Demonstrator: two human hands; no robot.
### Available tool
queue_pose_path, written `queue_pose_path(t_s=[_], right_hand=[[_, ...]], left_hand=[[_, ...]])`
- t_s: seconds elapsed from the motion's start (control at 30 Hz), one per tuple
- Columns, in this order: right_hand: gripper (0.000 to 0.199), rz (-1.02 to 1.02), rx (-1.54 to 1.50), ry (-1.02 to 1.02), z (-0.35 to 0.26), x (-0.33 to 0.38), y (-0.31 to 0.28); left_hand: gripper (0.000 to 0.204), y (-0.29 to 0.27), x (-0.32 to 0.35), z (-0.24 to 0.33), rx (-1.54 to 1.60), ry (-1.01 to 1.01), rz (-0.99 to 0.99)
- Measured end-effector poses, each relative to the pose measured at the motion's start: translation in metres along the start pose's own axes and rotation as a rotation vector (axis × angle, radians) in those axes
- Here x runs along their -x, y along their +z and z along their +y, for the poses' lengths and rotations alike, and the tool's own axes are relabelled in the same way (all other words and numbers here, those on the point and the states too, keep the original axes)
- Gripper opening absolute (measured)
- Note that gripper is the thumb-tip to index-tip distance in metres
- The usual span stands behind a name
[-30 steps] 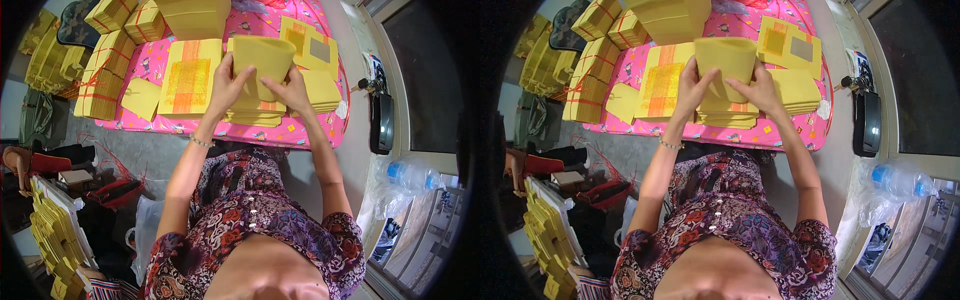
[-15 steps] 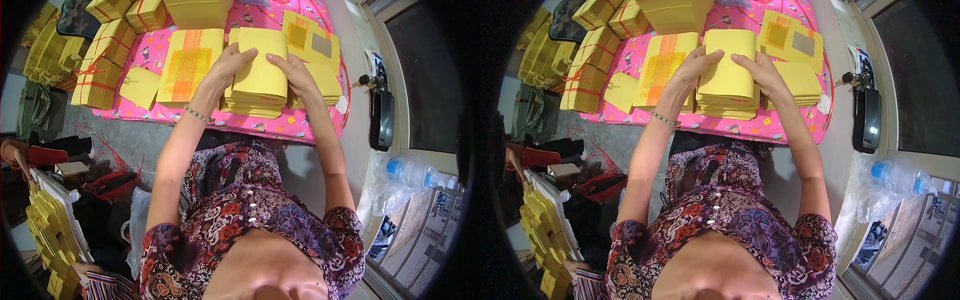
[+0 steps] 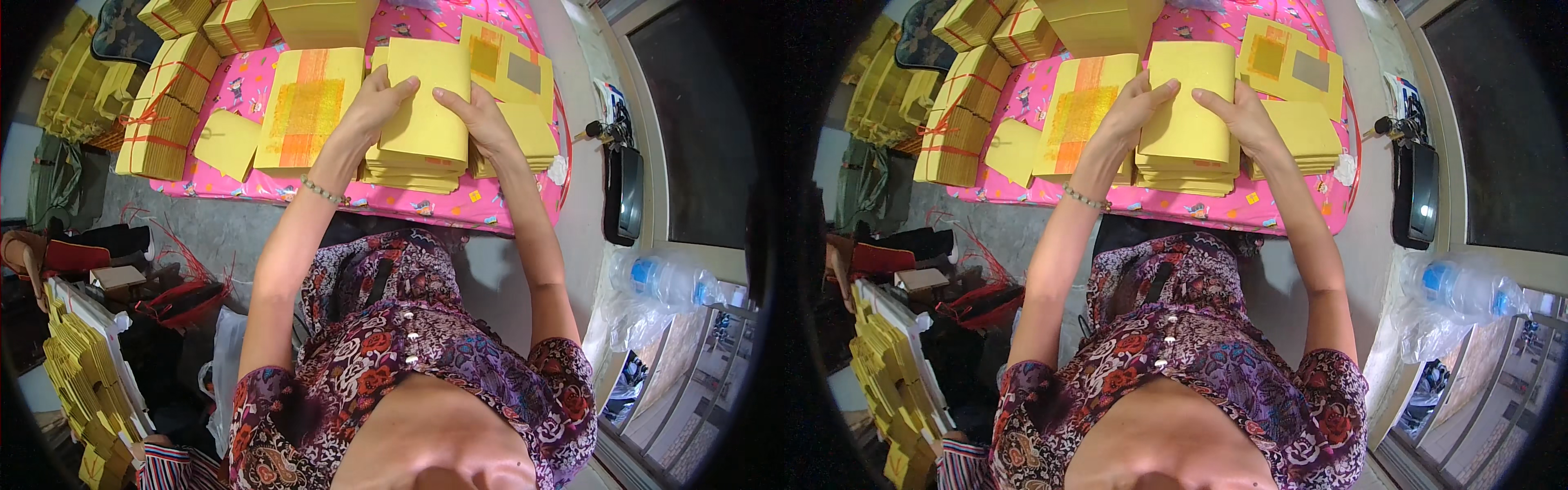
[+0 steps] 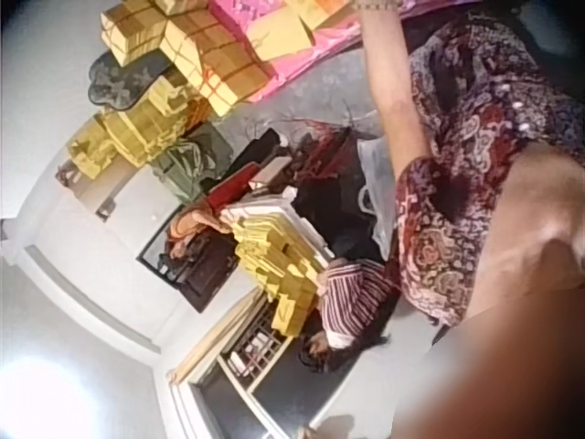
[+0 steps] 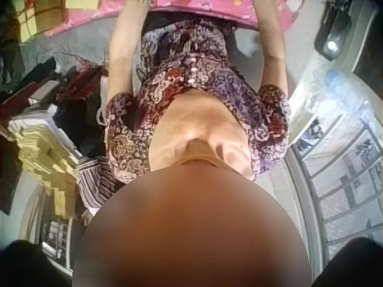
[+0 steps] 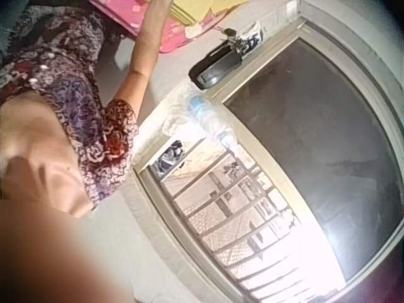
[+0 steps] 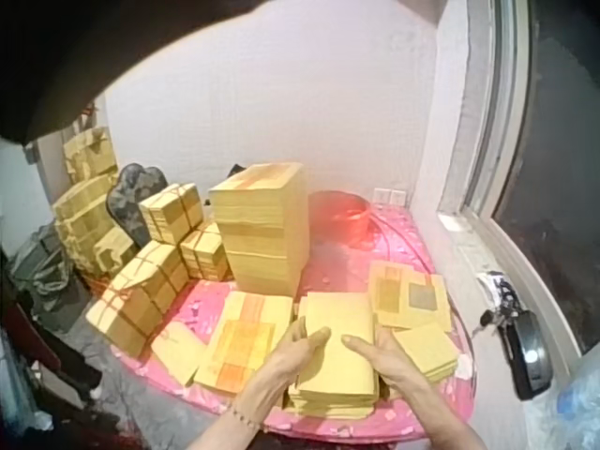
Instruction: Counting and organizing stacks of yellow joss paper with silver foil centers.
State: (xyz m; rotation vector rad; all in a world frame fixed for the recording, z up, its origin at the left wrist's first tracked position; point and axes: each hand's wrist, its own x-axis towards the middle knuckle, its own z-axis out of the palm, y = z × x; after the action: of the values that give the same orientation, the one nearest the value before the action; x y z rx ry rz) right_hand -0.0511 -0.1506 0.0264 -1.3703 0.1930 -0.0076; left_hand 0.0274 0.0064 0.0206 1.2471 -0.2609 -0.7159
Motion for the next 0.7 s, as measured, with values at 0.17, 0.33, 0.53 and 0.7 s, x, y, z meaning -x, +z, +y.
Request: queue_pose_path(t_s=[0.17,0.33,0.53,0.7], right_hand=[[0.048,0.033,0.235,-0.394,0.002,0.005,0.003],[0.052,0.022,0.260,-0.406,0.012,0.013,0.003],[0.052,-0.001,0.182,-0.418,0.009,0.015,0.004],[0.047,0.004,0.222,-0.399,0.007,0.018,0.003]], left_hand=[[0.033,0.007,0.011,-0.003,-0.099,0.542,0.018],[0.034,0.011,0.020,-0.016,-0.051,0.584,0.025],[0.035,0.013,0.023,-0.015,-0.106,0.651,-0.007],[0.034,0.014,0.024,-0.016,-0.095,0.624,0.009]])
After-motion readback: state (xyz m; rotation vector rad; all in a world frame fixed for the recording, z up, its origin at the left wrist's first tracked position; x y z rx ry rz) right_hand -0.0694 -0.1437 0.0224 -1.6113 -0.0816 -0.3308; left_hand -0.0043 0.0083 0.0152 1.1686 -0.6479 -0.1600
